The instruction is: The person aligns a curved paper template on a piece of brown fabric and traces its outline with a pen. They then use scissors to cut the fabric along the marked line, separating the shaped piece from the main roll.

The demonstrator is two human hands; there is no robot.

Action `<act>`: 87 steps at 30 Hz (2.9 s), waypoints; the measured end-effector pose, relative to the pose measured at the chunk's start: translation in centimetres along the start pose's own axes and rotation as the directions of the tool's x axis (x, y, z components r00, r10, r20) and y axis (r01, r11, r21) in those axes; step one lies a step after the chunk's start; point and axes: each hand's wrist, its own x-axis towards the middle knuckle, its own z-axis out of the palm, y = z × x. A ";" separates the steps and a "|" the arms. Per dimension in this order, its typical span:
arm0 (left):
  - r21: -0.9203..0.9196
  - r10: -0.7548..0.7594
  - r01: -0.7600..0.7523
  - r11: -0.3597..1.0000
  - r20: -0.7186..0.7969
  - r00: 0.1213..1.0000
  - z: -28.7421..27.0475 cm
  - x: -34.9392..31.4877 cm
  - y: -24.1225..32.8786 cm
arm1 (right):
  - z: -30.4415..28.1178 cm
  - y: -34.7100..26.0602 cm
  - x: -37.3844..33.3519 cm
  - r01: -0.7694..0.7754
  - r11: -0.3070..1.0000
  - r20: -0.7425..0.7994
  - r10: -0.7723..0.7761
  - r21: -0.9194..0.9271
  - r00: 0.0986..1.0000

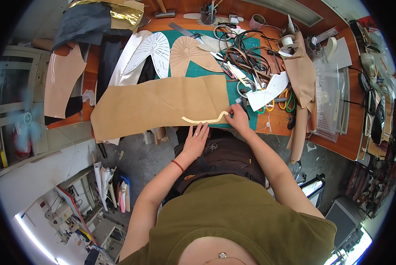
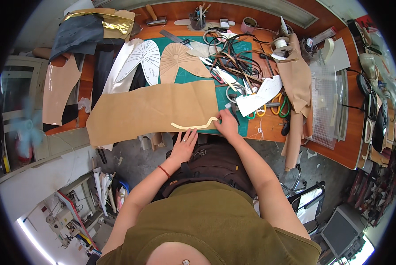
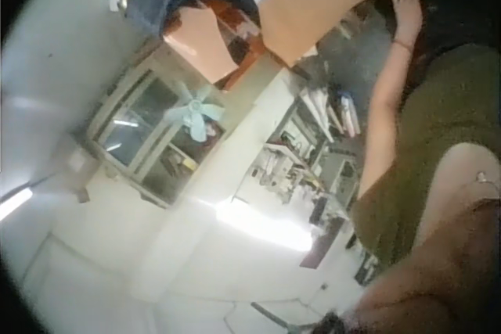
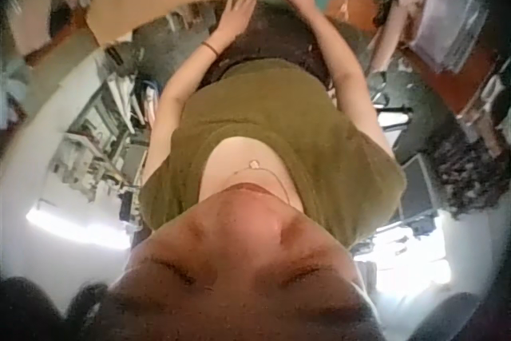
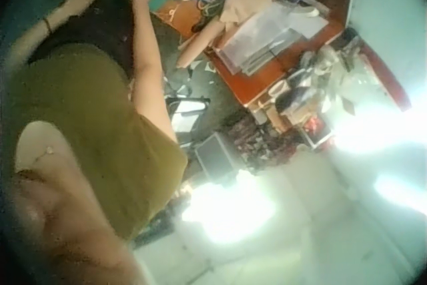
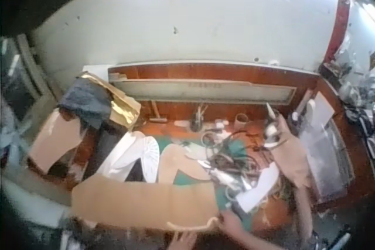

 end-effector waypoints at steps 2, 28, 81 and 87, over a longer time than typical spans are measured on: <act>0.008 0.001 -0.001 1.000 0.015 1.000 -0.2 0.1 0.0 | 0.0 0.1 0.1 0.003 1.000 0.008 -0.002 -0.015 1.000; 0.135 -0.100 0.045 0.990 0.431 0.897 -1.0 0.9 0.4 | -20.3 -32.3 -1.4 0.991 0.035 -0.642 -0.758 0.130 0.111; 0.009 0.001 -0.006 1.000 0.544 0.839 -4.4 1.9 -0.7 | -1.3 -10.7 27.3 0.119 0.992 -0.309 -0.125 -0.039 0.943; -0.072 0.002 0.034 0.997 0.450 0.893 -3.8 1.4 -0.8 | -1.0 -7.3 35.2 0.310 0.614 0.064 -0.389 -0.725 0.919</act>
